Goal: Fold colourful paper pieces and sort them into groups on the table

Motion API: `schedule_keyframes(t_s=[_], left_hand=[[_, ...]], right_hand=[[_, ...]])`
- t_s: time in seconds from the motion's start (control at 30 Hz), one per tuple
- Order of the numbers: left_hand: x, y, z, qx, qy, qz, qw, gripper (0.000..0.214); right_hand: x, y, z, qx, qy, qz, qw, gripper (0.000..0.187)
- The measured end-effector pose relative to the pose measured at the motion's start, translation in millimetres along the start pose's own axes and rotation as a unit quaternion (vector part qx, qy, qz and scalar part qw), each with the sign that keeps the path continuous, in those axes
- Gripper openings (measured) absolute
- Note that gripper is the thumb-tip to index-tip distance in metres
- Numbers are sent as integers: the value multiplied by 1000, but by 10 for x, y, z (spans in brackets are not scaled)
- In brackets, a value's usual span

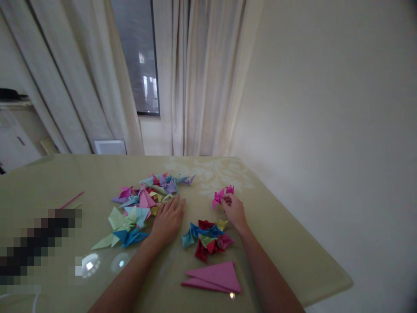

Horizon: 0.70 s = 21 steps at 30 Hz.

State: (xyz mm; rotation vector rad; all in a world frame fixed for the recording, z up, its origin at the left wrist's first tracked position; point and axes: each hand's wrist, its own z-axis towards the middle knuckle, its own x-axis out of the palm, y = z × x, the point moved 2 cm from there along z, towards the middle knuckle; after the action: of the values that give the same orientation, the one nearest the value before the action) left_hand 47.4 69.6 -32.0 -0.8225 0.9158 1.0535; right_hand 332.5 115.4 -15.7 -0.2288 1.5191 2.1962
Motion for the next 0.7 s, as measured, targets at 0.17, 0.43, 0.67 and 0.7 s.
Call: schedule_keyframes(t_s=[0.17, 0.43, 0.67, 0.7], left_hand=[[35, 16, -3, -8, 17, -22, 1000, 41], [55, 41, 95, -30, 6, -35, 999, 50], [114, 113, 133, -33, -26, -67, 997, 44], [102, 134, 124, -32, -42, -85, 995, 41]], right_hand=[[27, -40, -36, 1, 3, -91, 996, 14], [33, -14, -21, 6, 24, -92, 995, 12], [-192, -102, 76, -49, -130, -87, 986, 40], [-211, -147, 100, -51, -148, -87, 984, 44]])
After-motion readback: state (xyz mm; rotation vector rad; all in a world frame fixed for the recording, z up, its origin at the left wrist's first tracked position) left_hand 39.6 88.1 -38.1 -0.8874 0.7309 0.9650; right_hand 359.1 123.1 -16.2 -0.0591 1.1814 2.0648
